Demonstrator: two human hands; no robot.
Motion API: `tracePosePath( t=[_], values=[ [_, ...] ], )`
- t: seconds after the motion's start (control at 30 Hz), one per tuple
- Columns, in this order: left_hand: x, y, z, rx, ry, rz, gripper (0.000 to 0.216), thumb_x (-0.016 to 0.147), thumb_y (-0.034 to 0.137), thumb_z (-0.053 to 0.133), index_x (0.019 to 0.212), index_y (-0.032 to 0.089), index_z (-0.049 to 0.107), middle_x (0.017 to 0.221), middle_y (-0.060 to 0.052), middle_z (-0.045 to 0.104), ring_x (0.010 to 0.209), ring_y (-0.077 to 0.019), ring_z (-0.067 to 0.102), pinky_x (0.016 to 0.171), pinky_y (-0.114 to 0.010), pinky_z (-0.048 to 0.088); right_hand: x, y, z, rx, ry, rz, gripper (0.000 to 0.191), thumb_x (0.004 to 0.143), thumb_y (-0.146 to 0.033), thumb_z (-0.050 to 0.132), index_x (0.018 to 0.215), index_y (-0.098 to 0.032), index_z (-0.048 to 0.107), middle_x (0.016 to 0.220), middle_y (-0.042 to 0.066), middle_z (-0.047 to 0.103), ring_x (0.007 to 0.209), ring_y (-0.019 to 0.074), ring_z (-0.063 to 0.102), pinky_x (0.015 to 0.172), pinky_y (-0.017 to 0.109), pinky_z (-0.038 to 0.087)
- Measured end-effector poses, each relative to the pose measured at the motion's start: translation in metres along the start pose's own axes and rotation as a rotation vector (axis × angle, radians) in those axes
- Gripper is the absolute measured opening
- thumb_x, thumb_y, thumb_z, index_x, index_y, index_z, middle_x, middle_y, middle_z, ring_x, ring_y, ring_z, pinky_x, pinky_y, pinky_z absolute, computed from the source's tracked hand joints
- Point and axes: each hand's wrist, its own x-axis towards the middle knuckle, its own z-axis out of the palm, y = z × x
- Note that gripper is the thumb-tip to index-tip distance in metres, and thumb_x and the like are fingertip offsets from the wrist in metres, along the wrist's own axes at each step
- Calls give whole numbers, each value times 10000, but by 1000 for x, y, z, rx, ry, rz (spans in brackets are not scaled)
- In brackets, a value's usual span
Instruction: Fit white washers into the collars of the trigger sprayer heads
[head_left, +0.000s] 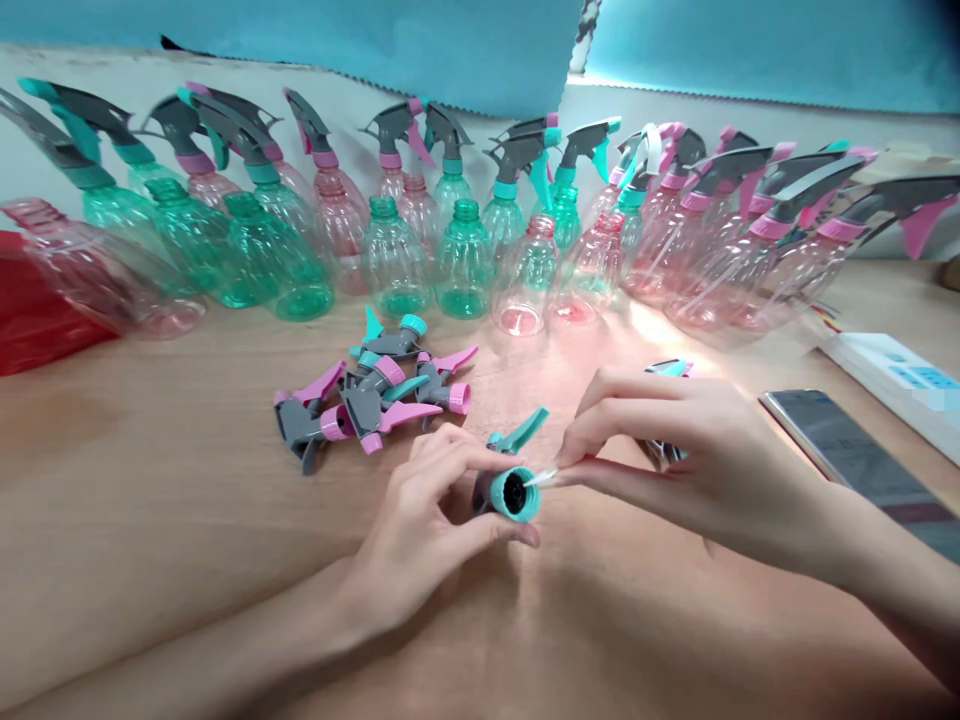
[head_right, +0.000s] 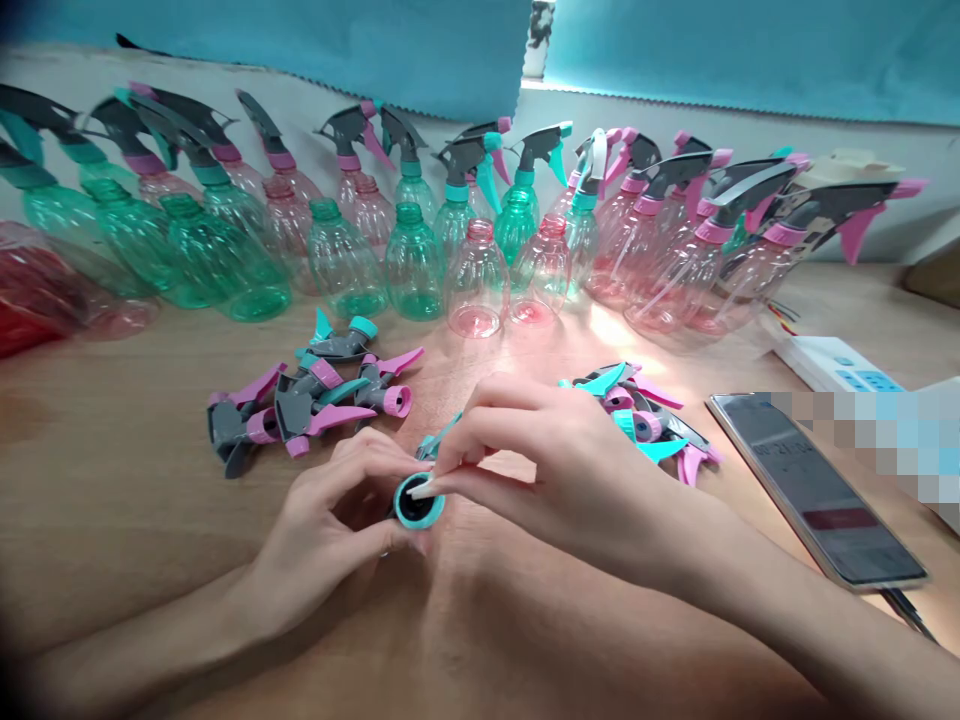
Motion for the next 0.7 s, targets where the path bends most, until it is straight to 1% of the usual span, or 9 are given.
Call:
tracePosePath(
  t=[0.03,0.1,0.23,0.3,0.37,0.47,0.53,0.6,0.7],
  values=[
    [0,0,0,-11,7,-3,267,754,402,726,947,226,673,801,-35,613,748,-194,508,650,-321,389,0,-1,1,-18,41,-27,55,828,-165,646,774,-156,651,756,-3,624,688,64,565,612,174,433],
    [0,1,1,-34,16,-4,271,748,403,731,950,231,675,795,-33,606,739,-191,504,639,-317,391,0,-2,5,-41,81,-83,48,820,-111,634,791,-137,663,744,14,615,683,75,560,601,184,437],
    [-1,0,1,-49,27,-2,285,722,397,754,951,245,681,782,-27,588,735,-189,501,637,-316,401,-2,-1,13,-56,63,-187,69,816,-73,607,806,-112,664,724,32,591,670,99,534,569,216,429],
    [-1,0,1,-49,29,-7,302,713,391,764,965,250,679,780,-26,583,737,-190,502,633,-314,404,-3,0,17,-58,64,-212,76,820,-75,598,787,-107,658,707,32,580,665,106,521,559,224,419],
    [-1,-1,1,-52,30,-1,308,714,384,764,974,246,674,781,-26,582,739,-189,503,638,-315,408,-4,0,19,-46,65,-205,84,822,-82,597,770,-111,657,695,27,576,657,104,522,556,221,414],
    [-2,-2,1,-45,27,14,320,704,370,776,977,239,671,782,-27,583,747,-192,505,653,-322,412,-4,0,20,31,34,-120,80,814,-101,620,754,-126,665,697,17,591,655,93,553,567,198,424],
    [-2,-3,0,-37,23,12,315,713,371,768,981,237,668,780,-29,585,744,-194,504,653,-326,411,-3,-1,19,122,-25,-27,69,814,-124,640,760,-138,681,727,14,618,670,81,579,583,175,436],
    [-2,-4,0,-27,13,14,296,733,382,748,977,233,668,785,-33,589,744,-197,504,656,-331,409,-1,-1,16,228,-139,45,56,820,-169,655,795,-154,703,765,10,649,700,73,598,614,158,449],
    [-2,-4,-1,-14,2,18,285,741,392,738,959,222,672,791,-38,596,747,-198,506,664,-336,407,2,0,9,314,-307,89,97,836,-228,646,868,-176,720,816,4,682,768,82,613,680,168,461]
  ],
)
